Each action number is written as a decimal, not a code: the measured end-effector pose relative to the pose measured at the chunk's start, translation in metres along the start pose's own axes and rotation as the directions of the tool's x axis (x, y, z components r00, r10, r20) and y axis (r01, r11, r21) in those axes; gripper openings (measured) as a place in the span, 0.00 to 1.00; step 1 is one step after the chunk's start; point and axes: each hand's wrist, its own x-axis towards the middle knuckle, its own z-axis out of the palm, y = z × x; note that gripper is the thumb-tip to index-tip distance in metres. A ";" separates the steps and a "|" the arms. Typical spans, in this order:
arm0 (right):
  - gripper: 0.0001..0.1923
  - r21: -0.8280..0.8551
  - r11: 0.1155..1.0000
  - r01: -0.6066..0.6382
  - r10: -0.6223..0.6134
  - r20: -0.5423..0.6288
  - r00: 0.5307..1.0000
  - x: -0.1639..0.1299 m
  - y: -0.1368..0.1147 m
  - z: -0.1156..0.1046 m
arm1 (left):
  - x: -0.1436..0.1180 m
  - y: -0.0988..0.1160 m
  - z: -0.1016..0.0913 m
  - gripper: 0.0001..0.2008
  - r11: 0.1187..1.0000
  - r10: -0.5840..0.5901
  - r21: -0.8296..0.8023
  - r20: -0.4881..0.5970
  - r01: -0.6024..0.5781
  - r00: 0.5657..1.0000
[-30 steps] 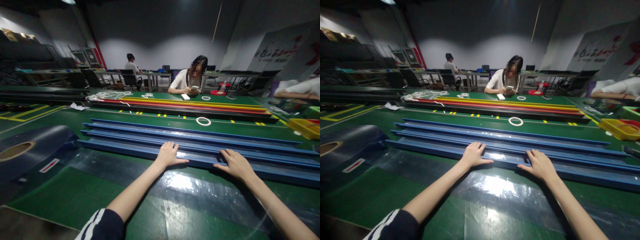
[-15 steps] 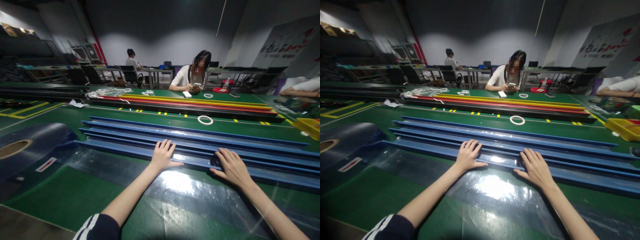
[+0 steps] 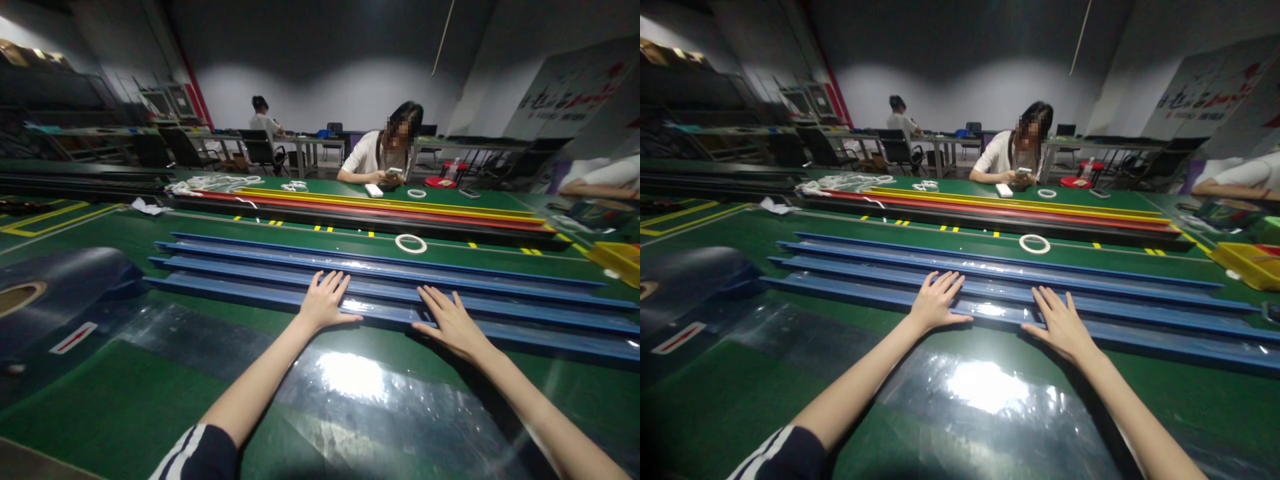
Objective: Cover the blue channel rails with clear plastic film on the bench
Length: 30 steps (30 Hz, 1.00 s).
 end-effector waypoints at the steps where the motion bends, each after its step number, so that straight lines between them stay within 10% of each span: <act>1: 0.43 0.006 1.000 -0.009 0.009 0.013 1.000 0.004 -0.001 0.000 | 0.002 -0.004 0.002 0.44 1.000 0.006 -0.001 0.000 -0.006 1.000; 12: 0.41 -0.026 0.999 -0.023 0.024 0.015 1.000 0.054 -0.033 0.000 | 0.008 -0.063 0.015 0.41 1.000 0.021 0.022 0.027 -0.022 0.999; 30: 0.44 0.217 0.975 -0.049 0.040 0.046 0.998 0.106 -0.140 -0.001 | -0.035 -0.163 -0.017 0.42 0.996 -0.034 0.093 0.169 0.019 0.985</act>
